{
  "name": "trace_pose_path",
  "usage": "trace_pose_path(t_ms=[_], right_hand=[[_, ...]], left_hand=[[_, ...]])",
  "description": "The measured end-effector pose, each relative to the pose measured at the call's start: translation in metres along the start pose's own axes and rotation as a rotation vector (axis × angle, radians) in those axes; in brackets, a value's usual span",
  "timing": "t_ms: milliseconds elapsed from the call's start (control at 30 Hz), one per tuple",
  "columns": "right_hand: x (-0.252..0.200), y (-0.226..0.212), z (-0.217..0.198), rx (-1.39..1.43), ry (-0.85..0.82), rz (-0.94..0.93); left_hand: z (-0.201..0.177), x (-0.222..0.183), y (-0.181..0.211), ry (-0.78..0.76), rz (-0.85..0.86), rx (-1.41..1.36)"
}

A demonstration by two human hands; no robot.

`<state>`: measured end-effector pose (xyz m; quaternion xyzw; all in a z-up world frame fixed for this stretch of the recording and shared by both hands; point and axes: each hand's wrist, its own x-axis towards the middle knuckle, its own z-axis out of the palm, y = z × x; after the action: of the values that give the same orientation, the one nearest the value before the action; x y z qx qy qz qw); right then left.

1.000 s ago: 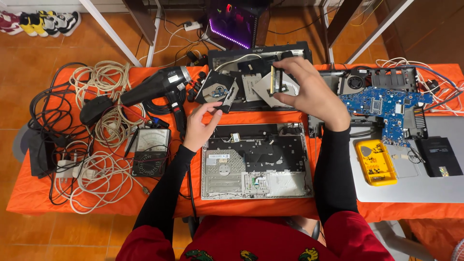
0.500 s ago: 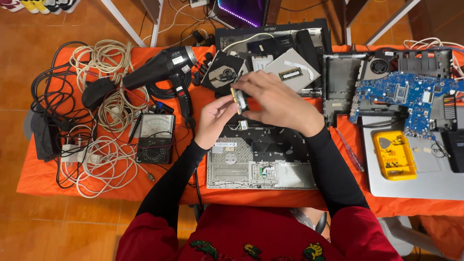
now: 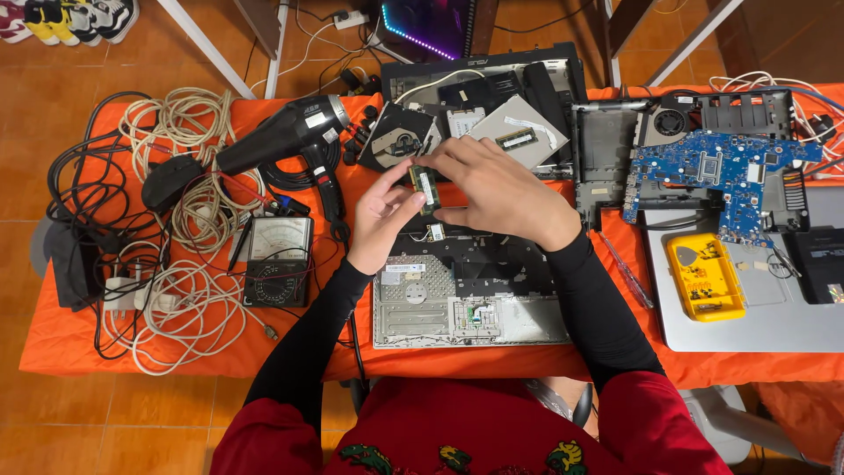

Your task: Replacing internal components of a disassembled laptop on a workbench.

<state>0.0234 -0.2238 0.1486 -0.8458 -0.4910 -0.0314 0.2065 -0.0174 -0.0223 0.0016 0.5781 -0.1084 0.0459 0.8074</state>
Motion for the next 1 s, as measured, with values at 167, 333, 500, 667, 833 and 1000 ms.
trace_pose_path(t_ms=[167, 333, 500, 667, 833, 1000], right_hand=[[-0.0021, 0.0045, 0.0007, 0.004, 0.006, 0.003], [-0.0034, 0.0056, -0.0025, 0.014, 0.021, -0.001], [-0.0032, 0.0086, -0.0014, -0.011, 0.014, 0.0], [-0.0035, 0.0086, -0.0018, 0.009, 0.013, 0.012], [-0.0041, 0.0101, -0.0021, 0.033, 0.006, 0.016], [-0.0039, 0.0102, -0.0018, 0.031, -0.001, 0.036]], left_hand=[[-0.0024, 0.0014, -0.0008, -0.083, 0.062, -0.022], [-0.0027, 0.0028, 0.0002, -0.158, 0.113, 0.04], [-0.0051, 0.002, -0.0029, -0.136, 0.142, 0.055], [-0.0048, 0.0022, -0.0006, -0.151, 0.159, 0.069], [-0.005, 0.0014, 0.0009, -0.171, 0.173, 0.089], [-0.0061, 0.001, 0.0009, -0.182, 0.162, 0.118]])
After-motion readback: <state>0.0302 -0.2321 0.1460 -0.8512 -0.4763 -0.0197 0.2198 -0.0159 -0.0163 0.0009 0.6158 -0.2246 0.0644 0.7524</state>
